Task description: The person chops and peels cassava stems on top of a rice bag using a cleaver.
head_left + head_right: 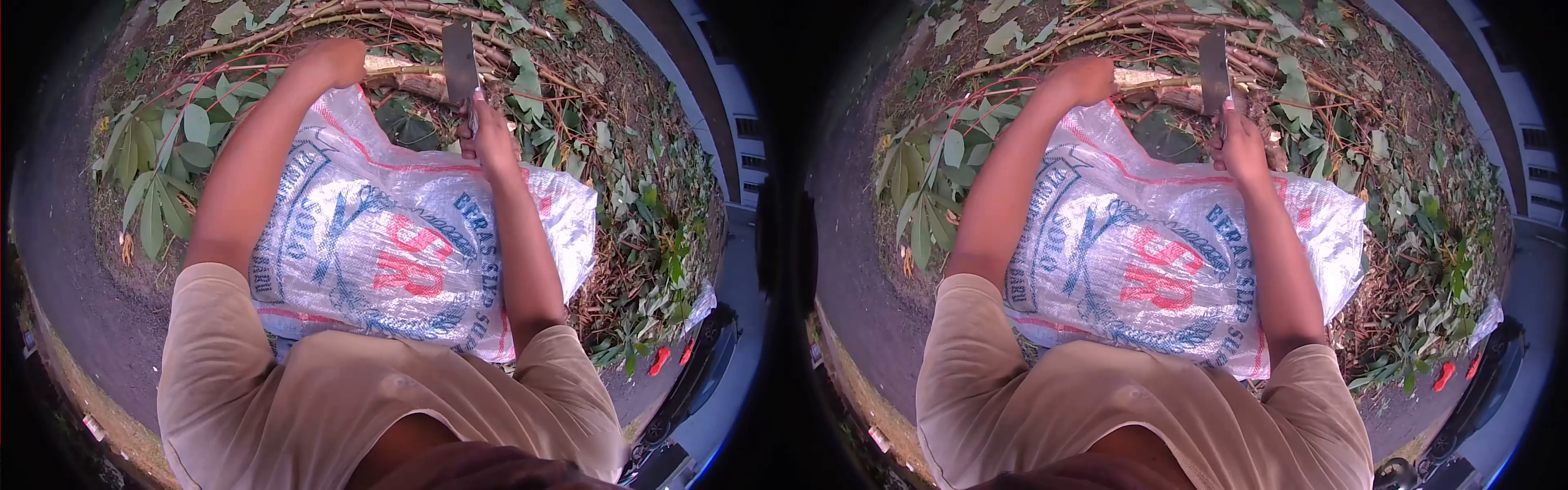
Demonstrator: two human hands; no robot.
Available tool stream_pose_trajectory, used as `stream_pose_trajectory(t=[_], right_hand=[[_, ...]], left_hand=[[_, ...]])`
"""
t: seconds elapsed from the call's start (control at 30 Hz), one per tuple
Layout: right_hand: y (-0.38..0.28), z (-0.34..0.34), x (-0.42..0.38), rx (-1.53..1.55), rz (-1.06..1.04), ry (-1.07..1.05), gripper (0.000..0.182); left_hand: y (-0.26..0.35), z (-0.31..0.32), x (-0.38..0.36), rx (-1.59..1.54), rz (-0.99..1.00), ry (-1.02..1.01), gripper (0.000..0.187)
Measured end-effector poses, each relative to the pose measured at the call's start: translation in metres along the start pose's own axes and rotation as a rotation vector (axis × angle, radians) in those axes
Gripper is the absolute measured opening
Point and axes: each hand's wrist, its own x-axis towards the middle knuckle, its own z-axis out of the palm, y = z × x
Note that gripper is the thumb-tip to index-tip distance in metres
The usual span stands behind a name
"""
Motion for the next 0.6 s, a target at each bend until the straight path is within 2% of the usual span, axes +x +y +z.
stream_pose_trajectory(t=[0.03, 0.07, 0.13, 0.17, 0.2, 0.27, 0.3, 0.33, 0.4, 0.43, 0.47, 0.53, 0.57, 0.6], right_hand=[[-0.017, 0.011, -0.018, -0.011, -0.141, 0.029, 0.043], [-0.026, 0.016, -0.022, -0.018, -0.136, 0.013, 0.043], [-0.036, 0.023, -0.027, -0.029, -0.598, 0.077, 0.040], [-0.041, 0.025, -0.030, -0.149, -0.715, 0.131, 0.039], [-0.030, 0.023, -0.024, -0.143, -0.708, 0.140, 0.039], [0.004, 0.019, 0.001, -0.453, -0.779, 0.216, 0.042], [0.013, 0.018, 0.007, -0.673, -0.669, 0.242, 0.047], [0.021, 0.013, 0.017, -0.669, -0.670, 0.253, 0.047], [0.021, 0.008, 0.027, -0.681, -0.156, 0.047, 0.052], [0.011, 0.009, 0.019, -0.501, 0.027, -0.014, 0.053], [0.006, 0.007, 0.021, -0.509, 0.022, -0.018, 0.053], [0.011, 0.001, 0.017, -0.004, 0.185, -0.133, 0.049], [0.012, -0.003, 0.015, -0.003, 0.190, -0.129, 0.049], [0.010, -0.009, 0.015, 0.127, 0.233, -0.150, 0.047]], left_hand=[[-0.002, 0.001, 0.001, 0.000, -0.005, -0.021, 0.034], [-0.004, 0.004, 0.000, -0.005, -0.023, -0.022, 0.034], [-0.001, 0.003, -0.003, 0.019, -0.007, 0.015, 0.033], [0.000, 0.002, -0.005, 0.021, -0.005, 0.002, 0.033], [0.002, -0.003, -0.007, 0.019, -0.012, -0.028, 0.032], [0.004, -0.006, -0.004, 0.024, -0.007, -0.056, 0.031], [0.000, -0.005, -0.002, 0.009, 0.002, -0.050, 0.030], [-0.001, -0.006, -0.001, -0.009, 0.008, -0.042, 0.030], [0.004, -0.004, -0.009, 0.000, 0.014, 0.018, 0.029], [0.006, -0.006, -0.008, 0.002, 0.014, 0.080, 0.029], [0.005, -0.009, -0.006, -0.001, 0.008, 0.086, 0.029], [0.004, -0.016, -0.012, -0.001, 0.023, 0.076, 0.029], [0.005, -0.022, -0.013, -0.016, 0.018, 0.069, 0.029], [0.007, -0.029, -0.014, -0.021, 0.017, 0.074, 0.029]])
